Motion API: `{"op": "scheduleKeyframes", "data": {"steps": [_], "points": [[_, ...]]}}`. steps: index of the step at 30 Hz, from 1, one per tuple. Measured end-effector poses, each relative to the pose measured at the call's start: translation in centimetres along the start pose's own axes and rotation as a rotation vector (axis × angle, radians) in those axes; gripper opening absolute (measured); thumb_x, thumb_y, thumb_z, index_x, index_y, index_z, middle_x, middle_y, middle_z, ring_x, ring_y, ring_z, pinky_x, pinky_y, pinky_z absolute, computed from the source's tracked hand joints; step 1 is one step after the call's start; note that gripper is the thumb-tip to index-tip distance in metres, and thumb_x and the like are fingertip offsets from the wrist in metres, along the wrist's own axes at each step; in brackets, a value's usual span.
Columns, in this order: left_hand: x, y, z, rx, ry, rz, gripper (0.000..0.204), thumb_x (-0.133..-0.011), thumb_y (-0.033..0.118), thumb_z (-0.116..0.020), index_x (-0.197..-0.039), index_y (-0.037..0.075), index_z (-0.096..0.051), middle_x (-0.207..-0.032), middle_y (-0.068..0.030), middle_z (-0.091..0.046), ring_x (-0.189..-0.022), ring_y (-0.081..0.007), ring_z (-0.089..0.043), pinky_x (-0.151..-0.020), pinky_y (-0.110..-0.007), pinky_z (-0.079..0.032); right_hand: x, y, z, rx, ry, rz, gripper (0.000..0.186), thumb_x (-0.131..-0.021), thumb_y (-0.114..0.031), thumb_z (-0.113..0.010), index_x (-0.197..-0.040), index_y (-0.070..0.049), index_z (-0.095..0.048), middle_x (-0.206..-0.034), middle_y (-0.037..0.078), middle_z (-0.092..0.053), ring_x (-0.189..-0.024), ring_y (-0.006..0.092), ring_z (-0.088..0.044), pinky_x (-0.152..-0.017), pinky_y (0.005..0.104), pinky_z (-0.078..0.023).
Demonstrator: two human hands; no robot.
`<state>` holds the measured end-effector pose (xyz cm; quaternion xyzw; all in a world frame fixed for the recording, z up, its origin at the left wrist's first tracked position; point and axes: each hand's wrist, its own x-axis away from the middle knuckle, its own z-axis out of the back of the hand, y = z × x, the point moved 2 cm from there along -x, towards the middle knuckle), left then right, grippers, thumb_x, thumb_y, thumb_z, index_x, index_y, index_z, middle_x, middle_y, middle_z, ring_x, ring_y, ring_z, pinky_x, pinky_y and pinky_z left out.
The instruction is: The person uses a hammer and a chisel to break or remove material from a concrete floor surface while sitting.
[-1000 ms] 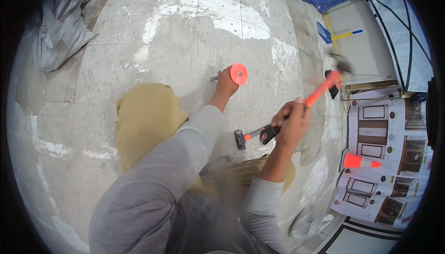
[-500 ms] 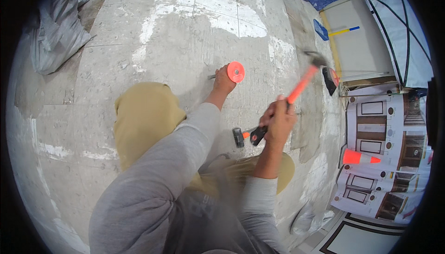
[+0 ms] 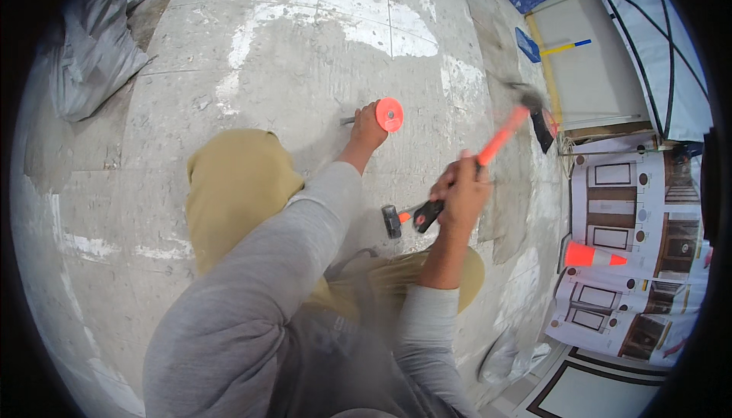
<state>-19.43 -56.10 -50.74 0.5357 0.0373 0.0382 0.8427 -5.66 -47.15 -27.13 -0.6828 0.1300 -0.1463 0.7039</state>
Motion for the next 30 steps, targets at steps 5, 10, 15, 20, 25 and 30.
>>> {"op": "scheduleKeyframes", "data": {"steps": [5, 10, 15, 20, 25, 30], "points": [[-0.3, 0.0, 0.1, 0.024, 0.060, 0.015, 0.037, -0.084, 0.024, -0.061, -0.117, 0.008, -0.054, -0.116, -0.0130, -0.057, -0.113, -0.0307, -0.052, -0.100, -0.049, -0.038, 1.1, -3.7, -1.1, -0.170, 0.090, 0.236, 0.019, -0.096, -0.019, -0.051, -0.089, -0.002, -0.045, -0.060, 0.005, -0.044, -0.038, 0.0110, -0.040, -0.034, 0.0281, -0.038], [0.6, 1.5, 0.1, -0.008, 0.023, 0.086, 0.027, -0.081, 0.019, -0.063, -0.104, 0.005, -0.058, -0.107, -0.0142, -0.059, -0.104, -0.0326, -0.055, -0.089, -0.046, -0.045, 1.2, -3.2, 0.1, -0.151, 0.025, 0.190, 0.019, -0.097, -0.019, -0.051, -0.088, -0.002, -0.046, -0.059, 0.005, -0.044, -0.038, 0.0112, -0.040, -0.033, 0.0277, -0.038], [0.6, 3.7, 0.1, -0.101, -0.057, 0.131, 0.023, -0.080, 0.015, -0.062, -0.100, 0.004, -0.059, -0.102, -0.0151, -0.060, -0.100, -0.0344, -0.057, -0.086, -0.045, -0.047, 1.4, -1.0, 0.8, -0.061, 0.003, 0.146, 0.020, -0.097, -0.018, -0.050, -0.088, -0.002, -0.046, -0.060, 0.005, -0.044, -0.037, 0.0106, -0.041, -0.032, 0.0272, -0.037], [0.2, 2.9, -0.3, -0.047, 0.005, 0.065, 0.023, -0.081, 0.016, -0.061, -0.099, 0.001, -0.058, -0.101, -0.0155, -0.062, -0.100, -0.0349, -0.057, -0.086, -0.045, -0.047, 2.0, 0.9, 0.9, -0.036, -0.011, 0.065, 0.027, -0.098, -0.027, -0.050, -0.082, -0.005, -0.044, -0.060, 0.003, -0.044, -0.038, 0.0099, -0.039, -0.034, 0.0272, -0.037], [-0.4, 1.0, -1.0, -0.044, 0.038, 0.063, 0.024, -0.082, 0.017, -0.061, -0.100, 0.002, -0.058, -0.103, -0.0161, -0.061, -0.101, -0.0353, -0.057, -0.087, -0.045, -0.047, 1.7, 0.9, 1.1, 0.022, -0.003, 0.072, 0.026, -0.099, -0.026, -0.048, -0.084, -0.005, -0.045, -0.061, 0.004, -0.045, -0.038, 0.0100, -0.039, -0.034, 0.0270, -0.037], [-0.3, 1.1, -0.4, -0.024, 0.009, 0.064, 0.024, -0.082, 0.017, -0.061, -0.100, 0.003, -0.058, -0.104, -0.0155, -0.060, -0.103, -0.0323, -0.056, -0.090, -0.045, -0.045, 1.3, -1.6, 1.2, -0.069, 0.008, 0.216, 0.027, -0.100, -0.026, -0.045, -0.084, -0.004, -0.045, -0.062, 0.004, -0.044, -0.039, 0.0110, -0.040, -0.034, 0.0273, -0.037]]}}
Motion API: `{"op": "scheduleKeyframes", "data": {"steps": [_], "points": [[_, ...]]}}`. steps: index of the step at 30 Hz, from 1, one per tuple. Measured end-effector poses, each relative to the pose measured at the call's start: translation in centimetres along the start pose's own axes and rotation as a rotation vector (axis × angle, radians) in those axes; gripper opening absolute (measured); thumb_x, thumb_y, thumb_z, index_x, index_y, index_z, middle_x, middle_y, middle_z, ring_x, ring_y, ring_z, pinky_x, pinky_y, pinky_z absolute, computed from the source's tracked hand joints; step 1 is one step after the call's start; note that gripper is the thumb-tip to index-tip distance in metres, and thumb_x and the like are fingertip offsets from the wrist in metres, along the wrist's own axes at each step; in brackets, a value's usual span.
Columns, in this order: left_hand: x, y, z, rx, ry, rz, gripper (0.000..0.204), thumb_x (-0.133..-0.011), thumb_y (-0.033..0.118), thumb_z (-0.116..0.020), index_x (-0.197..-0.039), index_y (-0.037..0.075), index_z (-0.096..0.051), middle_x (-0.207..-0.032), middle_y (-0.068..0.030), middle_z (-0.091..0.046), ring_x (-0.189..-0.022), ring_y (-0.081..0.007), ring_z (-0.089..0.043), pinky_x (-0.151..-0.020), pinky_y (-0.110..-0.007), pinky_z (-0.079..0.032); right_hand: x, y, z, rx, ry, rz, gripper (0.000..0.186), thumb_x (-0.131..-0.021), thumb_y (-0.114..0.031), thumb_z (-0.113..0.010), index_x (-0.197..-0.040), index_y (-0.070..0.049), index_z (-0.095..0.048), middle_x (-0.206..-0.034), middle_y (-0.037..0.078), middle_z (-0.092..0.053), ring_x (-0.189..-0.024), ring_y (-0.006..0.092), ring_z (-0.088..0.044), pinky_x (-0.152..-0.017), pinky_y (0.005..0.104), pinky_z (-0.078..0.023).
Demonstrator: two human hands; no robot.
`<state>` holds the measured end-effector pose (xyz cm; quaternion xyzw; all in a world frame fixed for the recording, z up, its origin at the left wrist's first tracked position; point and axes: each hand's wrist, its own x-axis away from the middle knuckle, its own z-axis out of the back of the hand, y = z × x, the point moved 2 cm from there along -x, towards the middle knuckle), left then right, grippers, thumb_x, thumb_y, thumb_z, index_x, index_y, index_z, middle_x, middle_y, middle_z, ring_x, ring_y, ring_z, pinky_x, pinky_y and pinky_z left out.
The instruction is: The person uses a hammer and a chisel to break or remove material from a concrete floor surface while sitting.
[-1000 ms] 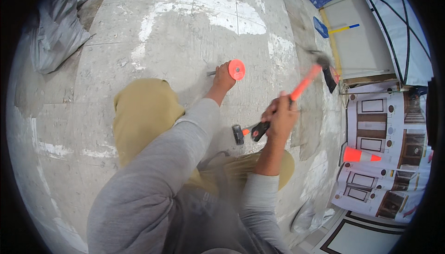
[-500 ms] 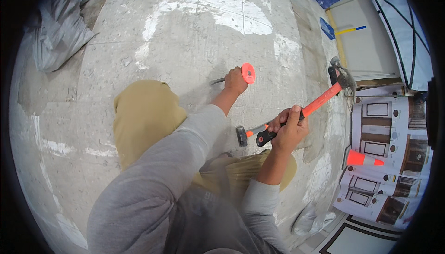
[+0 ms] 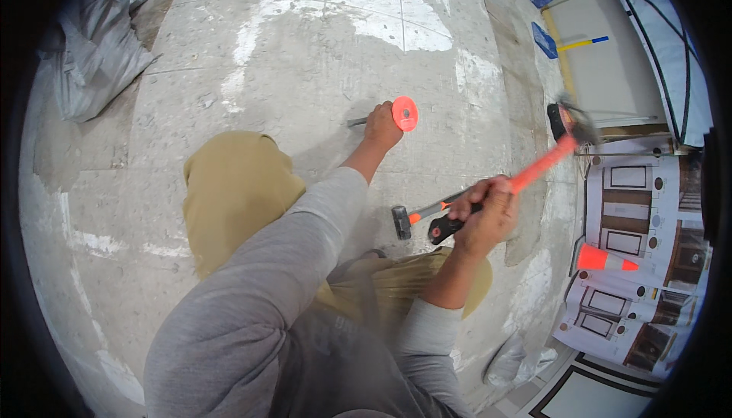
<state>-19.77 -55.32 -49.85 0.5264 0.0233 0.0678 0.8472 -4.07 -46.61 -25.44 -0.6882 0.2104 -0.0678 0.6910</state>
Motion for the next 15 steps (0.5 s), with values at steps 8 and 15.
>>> {"op": "scheduleKeyframes", "data": {"steps": [8, 15], "points": [[0.3, 1.1, 1.1, -0.056, -0.017, 0.005, 0.021, -0.081, 0.018, -0.060, -0.099, 0.007, -0.061, -0.102, -0.0102, -0.062, -0.101, -0.0284, -0.057, -0.092, -0.045, -0.041, 0.3, 9.6, -0.3, 0.211, -0.032, -0.280, 0.022, -0.093, -0.019, -0.048, -0.076, -0.005, -0.046, -0.057, 0.002, -0.045, -0.042, 0.0135, -0.046, -0.036, 0.0288, -0.039], [1.6, -1.7, 1.5, -0.362, -0.039, -0.120, 0.019, -0.083, 0.019, -0.058, -0.100, 0.012, -0.063, -0.098, -0.0076, -0.062, -0.100, -0.0285, -0.057, -0.098, -0.052, -0.036, -0.1, 5.9, -0.1, 0.233, -0.169, -0.525, 0.022, -0.093, -0.022, -0.054, -0.083, -0.004, -0.046, -0.058, 0.002, -0.045, -0.036, 0.0102, -0.041, -0.032, 0.0279, -0.036]]}}
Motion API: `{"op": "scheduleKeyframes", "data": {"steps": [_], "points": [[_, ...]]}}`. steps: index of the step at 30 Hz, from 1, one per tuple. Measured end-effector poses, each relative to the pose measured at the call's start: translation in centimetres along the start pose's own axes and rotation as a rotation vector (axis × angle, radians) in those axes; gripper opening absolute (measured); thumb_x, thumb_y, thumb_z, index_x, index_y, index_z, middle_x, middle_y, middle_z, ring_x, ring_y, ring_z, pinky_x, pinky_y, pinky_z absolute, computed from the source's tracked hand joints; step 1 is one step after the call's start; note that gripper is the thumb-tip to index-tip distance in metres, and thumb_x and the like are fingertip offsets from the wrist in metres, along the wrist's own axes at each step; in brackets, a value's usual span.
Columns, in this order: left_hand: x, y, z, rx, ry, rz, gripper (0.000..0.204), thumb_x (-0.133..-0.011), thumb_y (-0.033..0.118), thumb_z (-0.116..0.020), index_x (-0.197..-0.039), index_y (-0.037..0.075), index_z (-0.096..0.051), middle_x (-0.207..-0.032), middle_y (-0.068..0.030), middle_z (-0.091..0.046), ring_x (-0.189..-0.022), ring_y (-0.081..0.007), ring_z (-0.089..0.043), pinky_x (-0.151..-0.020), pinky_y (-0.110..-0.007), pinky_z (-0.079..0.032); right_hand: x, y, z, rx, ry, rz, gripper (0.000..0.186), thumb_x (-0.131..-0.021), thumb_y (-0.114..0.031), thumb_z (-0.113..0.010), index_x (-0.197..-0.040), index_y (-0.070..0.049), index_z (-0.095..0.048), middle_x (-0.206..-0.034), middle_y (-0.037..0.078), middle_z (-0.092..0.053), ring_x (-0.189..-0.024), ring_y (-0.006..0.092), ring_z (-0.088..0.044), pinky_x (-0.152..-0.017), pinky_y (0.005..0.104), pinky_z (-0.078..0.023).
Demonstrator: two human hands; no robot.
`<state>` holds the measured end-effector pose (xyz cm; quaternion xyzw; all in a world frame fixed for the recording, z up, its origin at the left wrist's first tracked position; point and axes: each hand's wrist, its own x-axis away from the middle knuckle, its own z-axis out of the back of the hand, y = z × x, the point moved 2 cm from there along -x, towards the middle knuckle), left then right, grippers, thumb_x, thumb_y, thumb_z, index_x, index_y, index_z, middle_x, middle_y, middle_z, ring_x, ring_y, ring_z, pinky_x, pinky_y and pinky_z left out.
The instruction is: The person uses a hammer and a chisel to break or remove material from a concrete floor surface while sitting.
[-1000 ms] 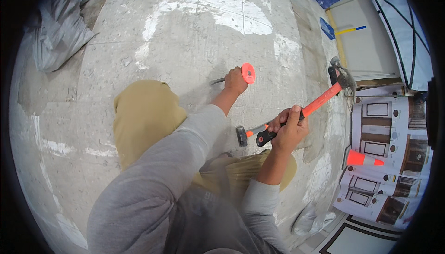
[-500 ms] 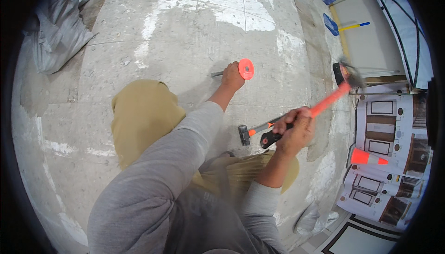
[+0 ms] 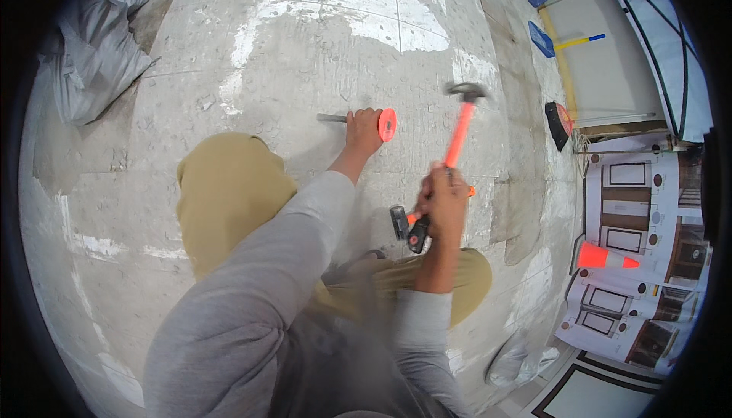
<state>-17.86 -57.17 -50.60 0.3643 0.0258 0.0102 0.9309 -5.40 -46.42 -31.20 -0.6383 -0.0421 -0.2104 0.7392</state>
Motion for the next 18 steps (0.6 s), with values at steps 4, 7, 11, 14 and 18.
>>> {"op": "scheduleKeyframes", "data": {"steps": [4, 7, 11, 14, 18], "points": [[0.1, 1.1, -1.7, 0.075, 0.009, -0.038, 0.022, -0.083, 0.021, -0.058, -0.102, 0.010, -0.062, -0.102, -0.0092, -0.060, -0.102, -0.0283, -0.056, -0.100, -0.052, -0.035, 1.7, -3.6, 1.7, -0.212, 0.064, 0.247, 0.021, -0.096, -0.020, -0.051, -0.085, -0.003, -0.045, -0.060, 0.004, -0.043, -0.037, 0.0099, -0.039, -0.032, 0.0273, -0.035], [0.4, 3.9, -2.8, 0.162, -0.089, -0.091, 0.026, -0.082, 0.022, -0.058, -0.104, 0.007, -0.061, -0.105, -0.0102, -0.058, -0.106, -0.0278, -0.054, -0.101, -0.051, -0.035, 2.0, -3.0, 2.5, -0.257, 0.125, 0.308, 0.021, -0.096, -0.021, -0.050, -0.085, -0.003, -0.045, -0.060, 0.004, -0.043, -0.036, 0.0099, -0.038, -0.032, 0.0273, -0.035], [2.8, 7.6, -3.1, 0.166, -0.119, -0.251, 0.020, -0.079, 0.020, -0.062, -0.093, 0.006, -0.062, -0.097, -0.0132, -0.061, -0.097, -0.0312, -0.057, -0.088, -0.046, -0.042, 2.1, -2.0, 3.6, -0.248, 0.182, 0.258, 0.024, -0.097, -0.023, -0.050, -0.084, -0.004, -0.043, -0.061, 0.003, -0.043, -0.037, 0.0095, -0.038, -0.032, 0.0270, -0.035], [4.4, 7.3, -3.8, 0.132, -0.076, -0.311, 0.018, -0.077, 0.019, -0.065, -0.088, 0.006, -0.062, -0.093, -0.0139, -0.061, -0.093, -0.0321, -0.058, -0.084, -0.044, -0.044, 2.1, -2.4, 4.0, -0.283, 0.193, 0.239, 0.024, -0.097, -0.023, -0.050, -0.084, -0.004, -0.043, -0.061, 0.003, -0.043, -0.038, 0.0093, -0.038, -0.033, 0.0271, -0.035], [5.8, 5.9, -3.8, 0.125, -0.009, -0.366, 0.020, -0.075, 0.021, -0.067, -0.088, 0.007, -0.062, -0.095, -0.0128, -0.060, -0.097, -0.0303, -0.056, -0.088, -0.043, -0.041, 2.3, -2.6, 5.0, -0.334, 0.231, 0.239, 0.023, -0.097, -0.023, -0.050, -0.084, -0.005, -0.043, -0.062, 0.003, -0.043, -0.039, 0.0091, -0.038, -0.033, 0.0274, -0.035]]}}
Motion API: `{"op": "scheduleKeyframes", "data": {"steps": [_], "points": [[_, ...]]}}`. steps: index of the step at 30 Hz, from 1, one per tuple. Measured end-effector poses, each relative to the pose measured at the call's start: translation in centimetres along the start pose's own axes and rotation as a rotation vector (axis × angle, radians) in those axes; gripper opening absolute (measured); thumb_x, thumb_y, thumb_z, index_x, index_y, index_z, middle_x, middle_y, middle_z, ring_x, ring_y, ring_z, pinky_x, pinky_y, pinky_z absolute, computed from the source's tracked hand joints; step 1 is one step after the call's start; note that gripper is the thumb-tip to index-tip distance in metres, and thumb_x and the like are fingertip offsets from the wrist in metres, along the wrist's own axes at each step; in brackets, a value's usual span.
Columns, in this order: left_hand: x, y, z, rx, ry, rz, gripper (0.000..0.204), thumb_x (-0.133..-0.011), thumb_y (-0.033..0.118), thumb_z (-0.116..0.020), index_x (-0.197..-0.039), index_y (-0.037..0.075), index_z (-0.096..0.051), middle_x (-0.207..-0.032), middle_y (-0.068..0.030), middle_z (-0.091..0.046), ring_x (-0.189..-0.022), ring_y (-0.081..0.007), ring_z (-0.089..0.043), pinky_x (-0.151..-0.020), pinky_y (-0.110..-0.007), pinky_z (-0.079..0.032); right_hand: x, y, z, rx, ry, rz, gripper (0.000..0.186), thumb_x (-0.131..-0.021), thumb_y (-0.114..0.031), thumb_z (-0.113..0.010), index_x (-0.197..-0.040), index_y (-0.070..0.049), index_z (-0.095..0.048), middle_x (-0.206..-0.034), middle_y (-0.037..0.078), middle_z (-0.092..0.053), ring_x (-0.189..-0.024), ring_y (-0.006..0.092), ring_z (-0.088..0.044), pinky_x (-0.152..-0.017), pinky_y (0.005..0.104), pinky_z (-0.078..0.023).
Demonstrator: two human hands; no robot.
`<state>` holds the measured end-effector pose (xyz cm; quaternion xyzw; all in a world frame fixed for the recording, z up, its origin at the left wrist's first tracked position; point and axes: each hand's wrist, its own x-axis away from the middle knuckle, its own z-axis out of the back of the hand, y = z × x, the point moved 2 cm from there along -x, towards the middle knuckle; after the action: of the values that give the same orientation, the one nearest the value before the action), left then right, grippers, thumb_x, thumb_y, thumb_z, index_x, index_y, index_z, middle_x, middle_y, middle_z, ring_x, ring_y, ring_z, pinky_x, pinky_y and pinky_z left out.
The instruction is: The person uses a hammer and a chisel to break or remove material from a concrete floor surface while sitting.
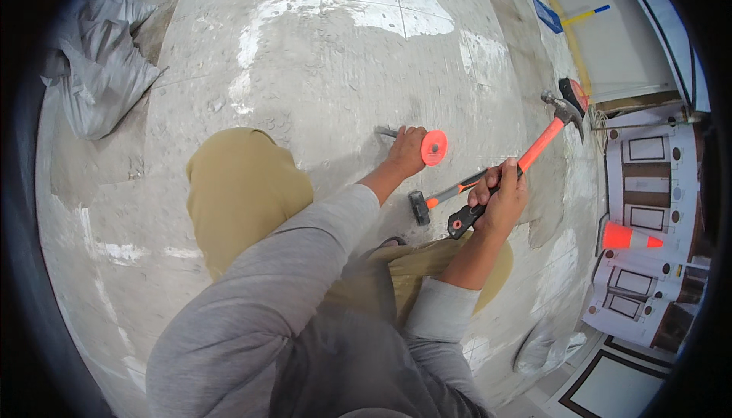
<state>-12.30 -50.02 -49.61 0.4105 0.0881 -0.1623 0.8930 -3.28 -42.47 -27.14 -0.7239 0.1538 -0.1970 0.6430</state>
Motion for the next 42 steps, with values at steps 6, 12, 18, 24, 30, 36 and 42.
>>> {"op": "scheduleKeyframes", "data": {"steps": [6, 12, 18, 24, 30, 36, 42], "points": [[3.4, -2.5, 1.6, 0.004, -0.076, 0.071, 0.025, -0.080, 0.017, -0.060, -0.104, 0.008, -0.059, -0.106, -0.0105, -0.054, -0.107, -0.0281, -0.051, -0.103, -0.048, -0.033, -0.1, -0.3, 0.2, -0.054, 0.018, -0.016, 0.022, -0.096, -0.023, -0.051, -0.083, -0.006, -0.044, -0.062, 0.003, -0.043, -0.040, 0.0089, -0.038, -0.034, 0.0271, -0.036], [6.3, 0.3, -0.1, 0.145, -0.070, 0.196, 0.026, -0.075, 0.021, -0.069, -0.094, 0.004, -0.060, -0.099, -0.0166, -0.059, -0.097, -0.0351, -0.056, -0.082, -0.045, -0.047, 0.3, -0.7, -0.4, -0.093, -0.013, -0.012, 0.022, -0.095, -0.022, -0.053, -0.083, -0.006, -0.044, -0.062, 0.003, -0.044, -0.039, 0.0090, -0.038, -0.034, 0.0269, -0.036], [4.2, 2.7, 0.0, 0.122, -0.071, 0.065, 0.019, -0.074, 0.019, -0.068, -0.084, 0.004, -0.061, -0.092, -0.0161, -0.060, -0.096, -0.0346, -0.056, -0.079, -0.044, -0.047, 0.8, -1.1, 0.2, -0.067, 0.005, 0.005, 0.021, -0.094, -0.021, -0.054, -0.083, -0.005, -0.045, -0.062, 0.003, -0.044, -0.038, 0.0090, -0.039, -0.033, 0.0269, -0.036], [4.8, -2.7, 0.6, 0.002, -0.008, 0.026, 0.020, -0.074, 0.022, -0.069, -0.085, 0.007, -0.062, -0.091, -0.0136, -0.059, -0.091, -0.0328, -0.056, -0.081, -0.043, -0.044, 1.3, -1.4, 0.7, -0.077, -0.012, 0.028, 0.022, -0.095, -0.022, -0.053, -0.082, -0.005, -0.045, -0.062, 0.003, -0.044, -0.039, 0.0090, -0.039, -0.033, 0.0269, -0.036], [6.2, -1.0, 0.9, -0.148, -0.218, 0.228, 0.019, -0.080, 0.019, -0.061, -0.097, 0.009, -0.062, -0.101, -0.0101, -0.057, -0.104, -0.0299, -0.051, -0.092, -0.050, -0.037, 1.3, -1.4, 1.5, -0.075, 0.006, 0.032, 0.022, -0.094, -0.022, -0.054, -0.082, -0.006, -0.045, -0.062, 0.003, -0.044, -0.039, 0.0089, -0.039, -0.033, 0.0266, -0.036], [5.9, -1.7, 1.3, -0.158, -0.137, 0.162, 0.026, -0.080, 0.025, -0.064, -0.099, 0.008, -0.063, -0.099, -0.0124, -0.058, -0.100, -0.0308, -0.053, -0.087, -0.045, -0.039, 1.4, -1.6, 0.9, -0.081, -0.015, 0.015, 0.023, -0.095, -0.023, -0.054, -0.083, -0.006, -0.044, -0.062, 0.002, -0.044, -0.039, 0.0088, -0.038, -0.033, 0.0265, -0.035], [5.2, -2.5, 2.8, -0.185, -0.137, 0.422, 0.022, -0.082, 0.021, -0.060, -0.101, 0.010, -0.062, -0.106, -0.0093, -0.055, -0.108, -0.0283, -0.051, -0.095, -0.054, -0.035, 1.1, -1.3, 1.6, -0.050, 0.010, 0.038, 0.022, -0.094, -0.023, -0.055, -0.084, -0.005, -0.046, -0.062, 0.003, -0.045, -0.039, 0.0090, -0.039, -0.033, 0.0268, -0.036]]}}
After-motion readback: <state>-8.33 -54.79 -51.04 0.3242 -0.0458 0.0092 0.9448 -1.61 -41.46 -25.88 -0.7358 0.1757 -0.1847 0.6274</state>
